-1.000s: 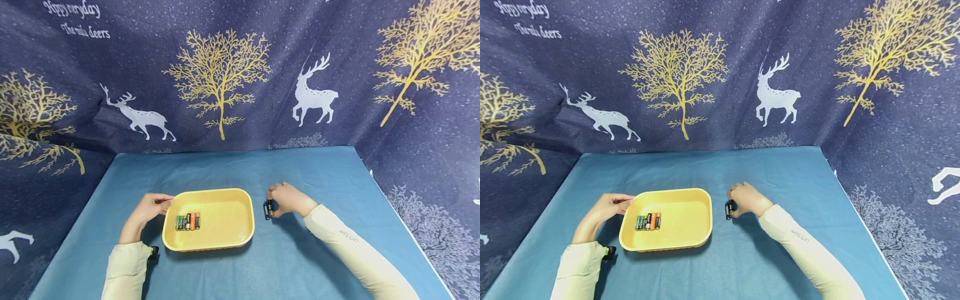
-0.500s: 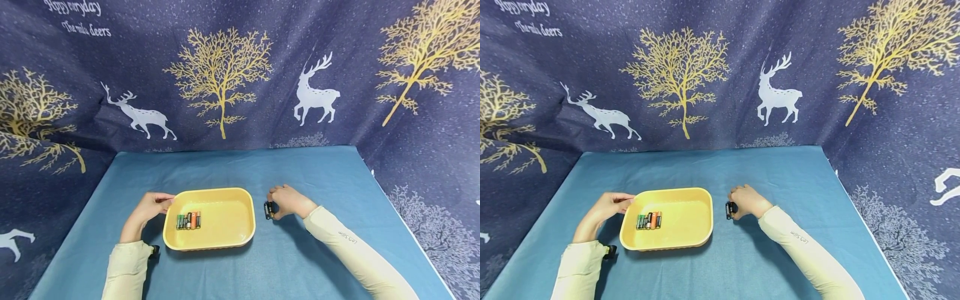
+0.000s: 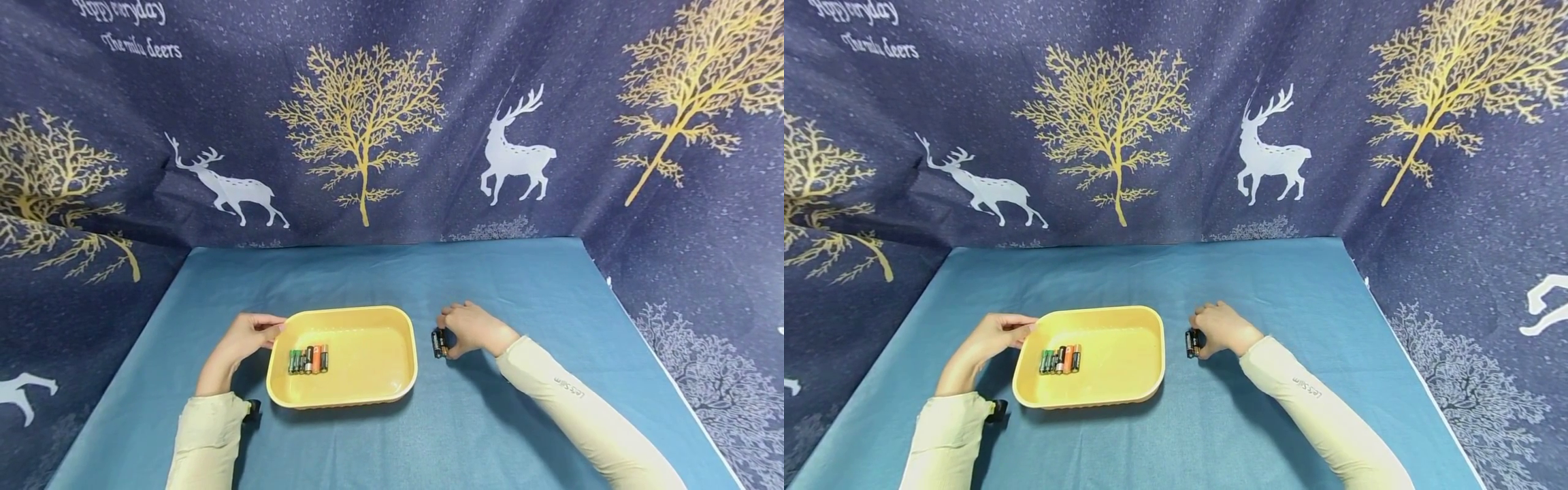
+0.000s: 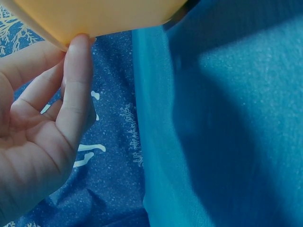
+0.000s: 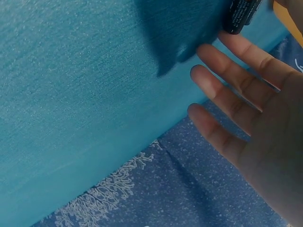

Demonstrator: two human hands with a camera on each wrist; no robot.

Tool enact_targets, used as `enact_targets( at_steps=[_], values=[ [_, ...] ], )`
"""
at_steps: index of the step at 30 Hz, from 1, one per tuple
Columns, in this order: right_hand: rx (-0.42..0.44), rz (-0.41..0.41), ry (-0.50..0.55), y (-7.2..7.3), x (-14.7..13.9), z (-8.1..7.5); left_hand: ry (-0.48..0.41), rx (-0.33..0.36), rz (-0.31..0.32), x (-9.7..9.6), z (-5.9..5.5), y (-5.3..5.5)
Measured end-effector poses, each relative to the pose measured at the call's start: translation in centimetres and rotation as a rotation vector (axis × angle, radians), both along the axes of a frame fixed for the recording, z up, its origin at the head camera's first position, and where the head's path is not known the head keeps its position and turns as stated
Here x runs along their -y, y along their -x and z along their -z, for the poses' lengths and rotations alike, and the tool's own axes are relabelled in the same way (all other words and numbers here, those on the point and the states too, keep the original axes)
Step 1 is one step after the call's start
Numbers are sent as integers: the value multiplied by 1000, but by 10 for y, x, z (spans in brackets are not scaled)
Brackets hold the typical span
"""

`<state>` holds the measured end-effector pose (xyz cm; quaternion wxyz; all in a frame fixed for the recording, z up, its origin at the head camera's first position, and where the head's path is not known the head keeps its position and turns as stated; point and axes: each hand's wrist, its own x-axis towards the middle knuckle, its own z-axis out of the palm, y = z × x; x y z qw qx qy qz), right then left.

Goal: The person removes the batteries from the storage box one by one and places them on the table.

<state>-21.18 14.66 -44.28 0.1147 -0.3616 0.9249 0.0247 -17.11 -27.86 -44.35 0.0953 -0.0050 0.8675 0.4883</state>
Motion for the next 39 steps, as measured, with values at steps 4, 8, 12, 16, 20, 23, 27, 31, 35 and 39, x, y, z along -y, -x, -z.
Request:
enact_targets(
  at_steps=[4, 8, 12, 16, 20, 23, 27, 31, 35, 39],
  values=[
    [-7, -5, 11, -1, 1, -5, -1, -1, 1, 0, 0, 0],
    [-2, -4, 37, -2, 5, -16, -7, 1, -2, 1, 1, 1],
    [8, 11, 63, -2, 12, -29, -8, 3, -4, 1, 1, 1],
    [-12, 8, 85, 0, 21, -43, -7, 3, -6, 1, 0, 1],
    [-36, -18, 90, 2, 33, -55, -4, 4, -9, 0, 0, 1],
    [-45, -42, 94, 4, 44, -62, -3, 4, -10, 0, 0, 0],
    [-48, -79, 100, 6, 59, -68, -1, 2, -8, 1, 1, 0],
    [-59, -121, 116, 7, 74, -73, -5, -2, -10, 1, 2, 0],
    [-80, -155, 138, 8, 88, -78, -8, 0, -11, 1, 2, 0],
    [-99, -184, 132, 9, 105, -82, -3, 3, -13, 1, 2, 0]
  ],
)
